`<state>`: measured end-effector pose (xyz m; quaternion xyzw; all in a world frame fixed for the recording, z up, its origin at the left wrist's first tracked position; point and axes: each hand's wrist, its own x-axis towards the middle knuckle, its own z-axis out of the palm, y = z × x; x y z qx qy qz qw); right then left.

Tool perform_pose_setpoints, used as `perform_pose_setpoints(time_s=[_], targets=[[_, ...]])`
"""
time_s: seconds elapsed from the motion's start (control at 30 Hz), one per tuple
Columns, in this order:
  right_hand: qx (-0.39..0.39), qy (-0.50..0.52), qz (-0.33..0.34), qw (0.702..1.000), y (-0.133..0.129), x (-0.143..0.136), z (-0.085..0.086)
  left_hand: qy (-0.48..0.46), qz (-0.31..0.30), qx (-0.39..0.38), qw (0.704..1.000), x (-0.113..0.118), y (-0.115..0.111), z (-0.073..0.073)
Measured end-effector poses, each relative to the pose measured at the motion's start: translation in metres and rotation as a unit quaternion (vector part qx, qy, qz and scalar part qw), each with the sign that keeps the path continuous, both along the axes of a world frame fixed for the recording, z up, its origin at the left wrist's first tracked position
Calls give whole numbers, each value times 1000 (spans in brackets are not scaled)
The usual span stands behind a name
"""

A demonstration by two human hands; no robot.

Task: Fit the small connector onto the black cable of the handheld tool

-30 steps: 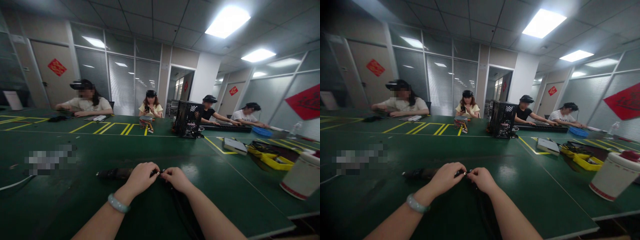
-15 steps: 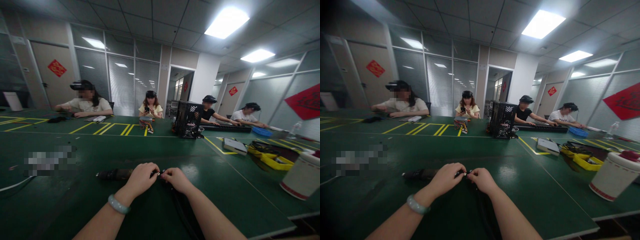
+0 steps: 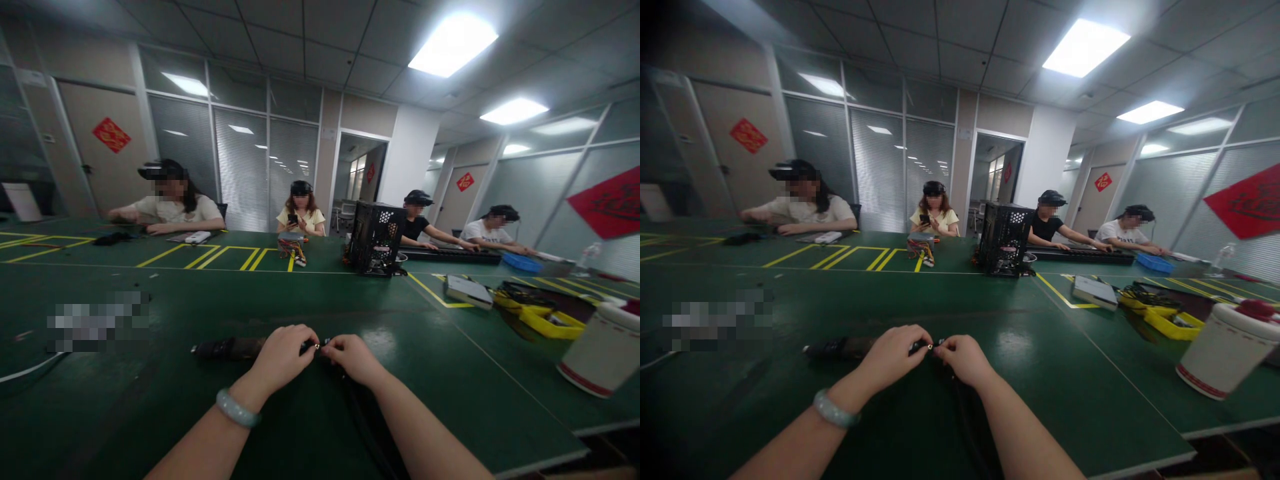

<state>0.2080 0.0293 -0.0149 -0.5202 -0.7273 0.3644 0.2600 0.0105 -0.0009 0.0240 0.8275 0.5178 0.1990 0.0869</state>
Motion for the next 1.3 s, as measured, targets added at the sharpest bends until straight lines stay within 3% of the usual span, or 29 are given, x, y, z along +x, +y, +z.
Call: perform_pose_setpoints(time_s=[0.67, 1.3], targets=[[-5, 1, 1, 1000, -1, 0, 4, -27, -6, 6, 1000, -2, 1, -5], [5, -2, 9, 1000, 4, 1, -4, -11, -9, 19, 1000, -1, 1, -4]])
